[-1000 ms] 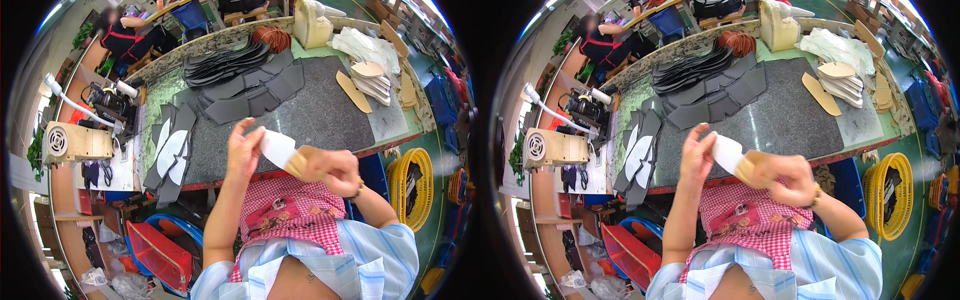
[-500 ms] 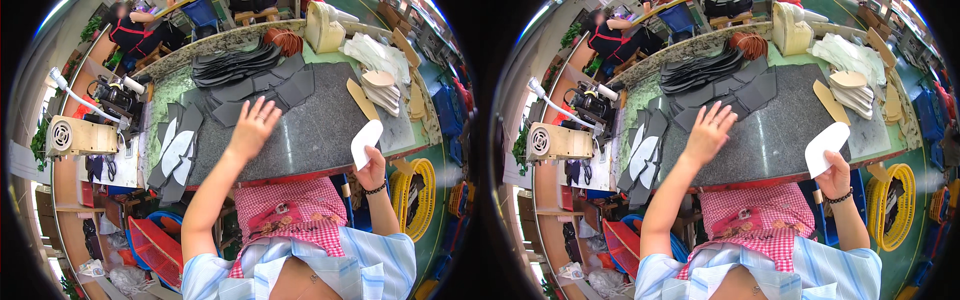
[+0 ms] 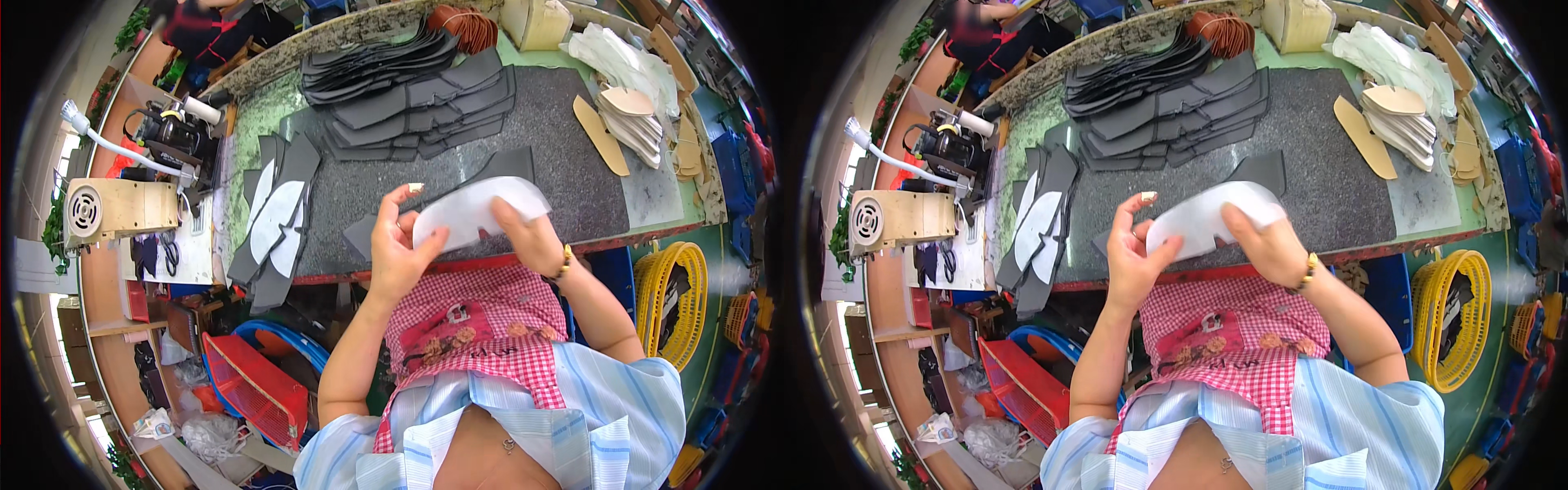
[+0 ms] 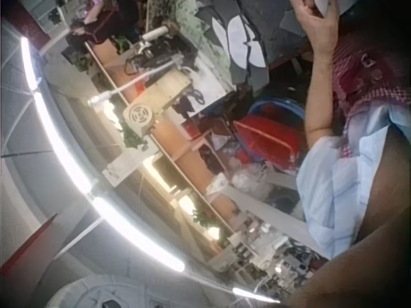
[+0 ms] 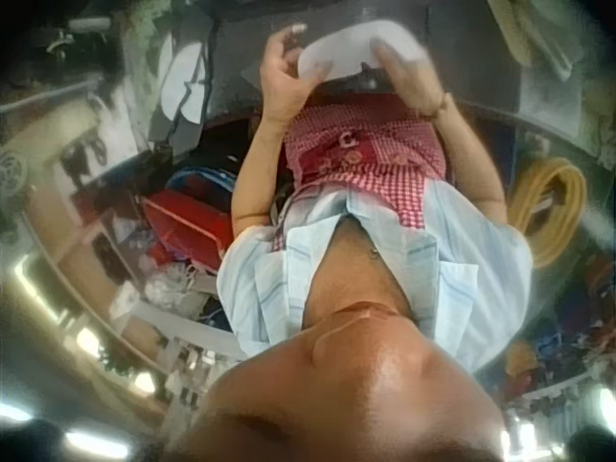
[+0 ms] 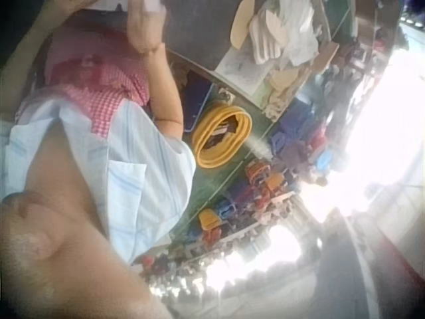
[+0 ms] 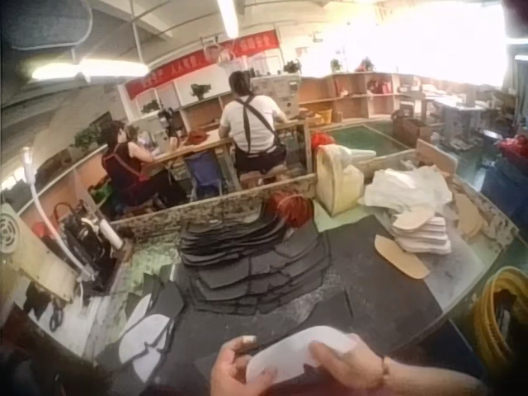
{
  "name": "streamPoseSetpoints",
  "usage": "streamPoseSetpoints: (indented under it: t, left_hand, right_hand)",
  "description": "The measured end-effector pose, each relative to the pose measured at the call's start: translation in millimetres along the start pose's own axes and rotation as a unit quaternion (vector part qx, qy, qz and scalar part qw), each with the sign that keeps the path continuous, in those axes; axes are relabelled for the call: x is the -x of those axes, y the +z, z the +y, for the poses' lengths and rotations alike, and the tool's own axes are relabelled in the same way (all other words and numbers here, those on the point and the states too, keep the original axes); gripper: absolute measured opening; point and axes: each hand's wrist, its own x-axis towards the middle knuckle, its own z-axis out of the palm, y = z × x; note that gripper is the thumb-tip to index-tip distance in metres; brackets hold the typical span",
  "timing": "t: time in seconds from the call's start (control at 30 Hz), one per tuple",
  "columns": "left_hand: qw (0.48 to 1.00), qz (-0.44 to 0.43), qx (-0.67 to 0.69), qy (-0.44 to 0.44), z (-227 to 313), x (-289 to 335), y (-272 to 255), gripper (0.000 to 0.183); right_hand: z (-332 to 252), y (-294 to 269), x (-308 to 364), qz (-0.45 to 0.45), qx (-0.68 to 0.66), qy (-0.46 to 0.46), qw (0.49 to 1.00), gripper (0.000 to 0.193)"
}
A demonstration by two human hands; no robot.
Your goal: The person is manually applying adhesive or backing material to cut pieces of shoe uppers at a factory workbench.
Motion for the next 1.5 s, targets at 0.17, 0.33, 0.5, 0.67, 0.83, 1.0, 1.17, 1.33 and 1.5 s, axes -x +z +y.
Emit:
streamPoseSetpoints:
  t: [0.17,0.33,0.5,0.67,0.83,1.0,1.17,1.33,1.5]
  left_hand:
    - [0.996,0.006,-0.090,-0.008,-29.2,-3.1,-19.9,0.051]
    - [0.989,0.013,-0.142,-0.028,-35.9,-8.0,-27.9,0.048]
    - [0.946,0.015,-0.318,-0.068,-20.6,-12.5,-19.2,0.048]
    - [0.796,-0.038,-0.604,-0.013,7.7,-25.0,-15.4,0.050]
    - [0.691,0.073,-0.645,0.316,31.8,-104.9,-19.5,0.058]
    - [0.704,-0.019,-0.618,0.349,-21.1,-172.1,-54.3,0.052]
    - [0.673,0.005,-0.597,0.437,-2.5,-81.5,-15.1,0.042]
    - [0.768,-0.031,-0.561,0.308,-22.5,-14.2,-12.1,0.039]
    - [0.879,-0.071,-0.428,0.198,-5.9,12.7,4.3,0.040]
  right_hand:
    - [28.9,14.8,-12.7,0.029,0.341,-0.143,0.929,0.023]
    - [36.5,26.9,-9.7,0.035,0.417,-0.165,0.893,0.022]
    - [31.9,19.3,-13.3,0.061,0.446,-0.101,0.887,0.027]
    - [0.0,34.1,20.0,-0.069,0.444,-0.197,0.872,0.065]
    - [25.0,-16.8,-3.4,0.022,0.336,-0.128,0.933,0.052]
    - [71.8,-127.9,-47.0,0.280,0.534,0.047,0.796,0.044]
    - [109.1,-162.6,-16.8,0.252,0.534,-0.030,0.806,0.011]
    - [83.1,-168.4,-34.2,0.251,0.468,0.013,0.847,0.014]
    - [8.3,-97.6,-20.6,0.273,0.397,-0.255,0.838,0.021]
